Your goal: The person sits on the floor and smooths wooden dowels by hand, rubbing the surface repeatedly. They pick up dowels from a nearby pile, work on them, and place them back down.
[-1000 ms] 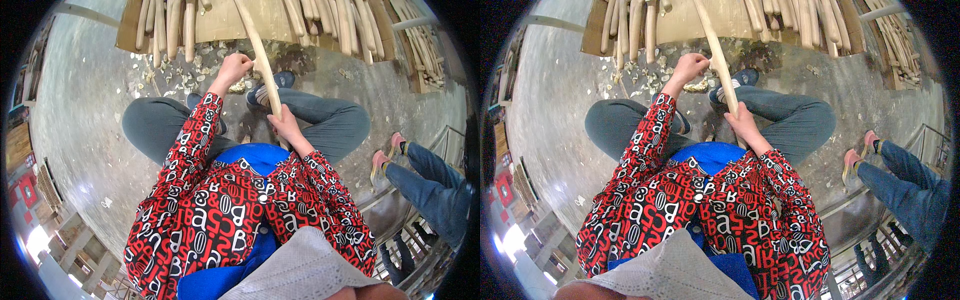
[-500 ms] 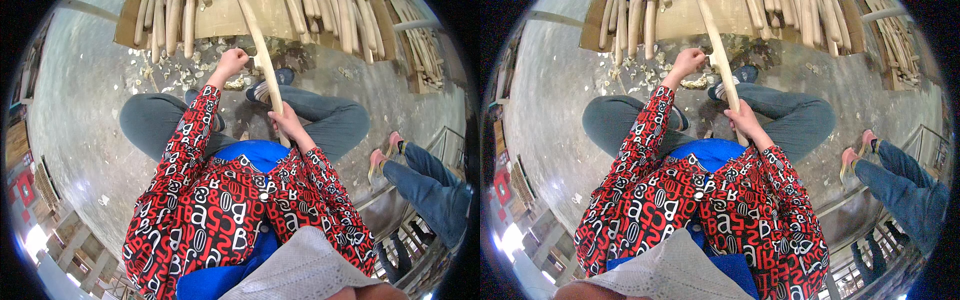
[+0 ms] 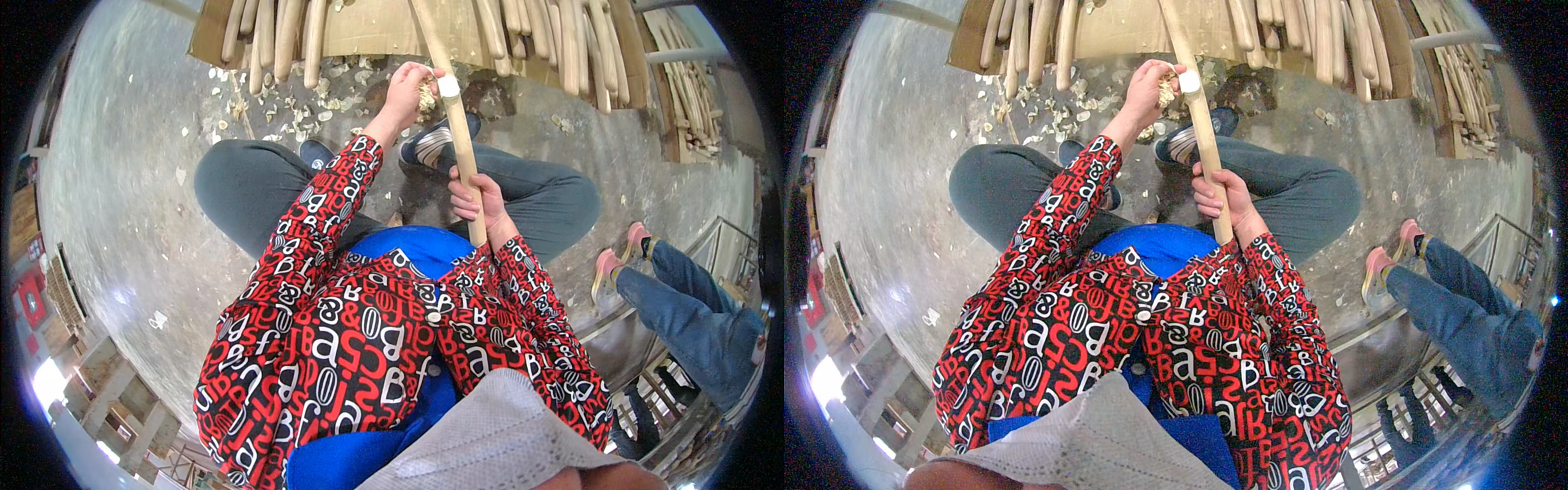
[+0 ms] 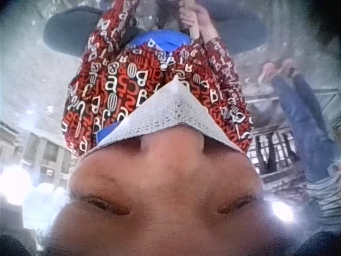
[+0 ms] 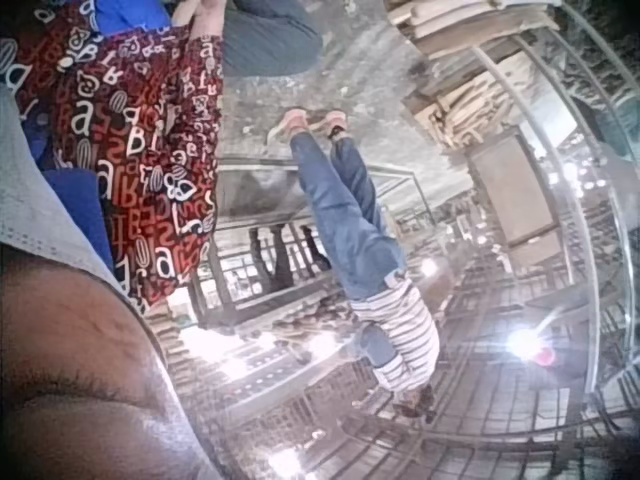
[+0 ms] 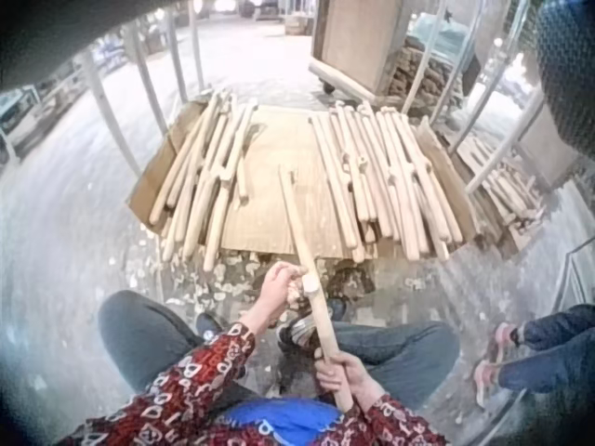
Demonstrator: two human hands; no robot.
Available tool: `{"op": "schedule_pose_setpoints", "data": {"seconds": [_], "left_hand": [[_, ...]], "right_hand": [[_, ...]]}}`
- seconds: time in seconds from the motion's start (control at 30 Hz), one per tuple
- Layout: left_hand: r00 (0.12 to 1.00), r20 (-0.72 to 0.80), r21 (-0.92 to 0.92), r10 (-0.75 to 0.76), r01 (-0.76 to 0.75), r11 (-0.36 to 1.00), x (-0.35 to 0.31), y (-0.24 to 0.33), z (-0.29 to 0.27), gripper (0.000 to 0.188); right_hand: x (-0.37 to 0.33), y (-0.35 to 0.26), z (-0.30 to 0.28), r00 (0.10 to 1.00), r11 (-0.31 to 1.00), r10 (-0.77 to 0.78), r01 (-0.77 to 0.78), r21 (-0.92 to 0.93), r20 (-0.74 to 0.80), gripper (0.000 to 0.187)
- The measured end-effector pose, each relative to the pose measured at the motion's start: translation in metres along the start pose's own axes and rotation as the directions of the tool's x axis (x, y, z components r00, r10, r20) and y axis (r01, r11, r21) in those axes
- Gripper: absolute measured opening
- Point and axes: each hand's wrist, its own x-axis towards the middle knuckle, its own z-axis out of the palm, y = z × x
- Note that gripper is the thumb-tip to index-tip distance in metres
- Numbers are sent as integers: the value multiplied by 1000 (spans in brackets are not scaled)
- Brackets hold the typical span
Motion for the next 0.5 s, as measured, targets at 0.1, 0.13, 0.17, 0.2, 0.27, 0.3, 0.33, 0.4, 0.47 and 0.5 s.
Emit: {"op": "schedule_pose_setpoints", "data": {"seconds": [0.1, 0.13, 0.17, 0.2, 0.27, 0.3, 0.33, 0.4, 0.47, 0.5], "left_hand": [[999, -49, -63, -16, 13, 998, -2, 0, 5, 5], [997, -73, -97, -33, 26, 995, -5, -2, 10, 5], [994, -97, -131, -50, 37, 991, -8, -4, 14, 5], [988, -137, -176, -71, 47, 983, -11, -6, 15, 6], [978, -153, -278, -142, 95, 956, -15, -5, 11, 7], [971, -153, -330, -182, 123, 936, -17, -4, 12, 8], [924, -153, -424, -351, 260, 868, -21, -4, 14, 11], [897, -109, -470, -429, 334, 817, -37, -12, 18, 12], [889, -50, -481, -455, 378, 791, -42, -16, 18, 16], [919, -101, -320, -380, 332, 887, -43, -12, 22, 17]], "right_hand": [[1, 1, 0, 997, 997, 0, -7, 80, 80, 33], [1, 1, -1, 995, 995, -8, -2, 99, 103, 33], [2, 0, -2, 992, 993, -16, 1, 118, 127, 34], [3, 1, -2, 992, 993, -11, -4, 120, 126, 35], [4, 2, -2, 992, 992, -2, -14, 123, 125, 36], [4, 2, -2, 993, 992, -9, -5, 123, 118, 36], [4, 1, -3, 994, 992, -17, 3, 123, 110, 36], [5, 1, -2, 994, 992, -23, 10, 125, 105, 35], [6, 0, 0, 994, 991, -22, 7, 131, 112, 35], [6, 0, -1, 995, 994, -24, 13, 108, 97, 35]]}}
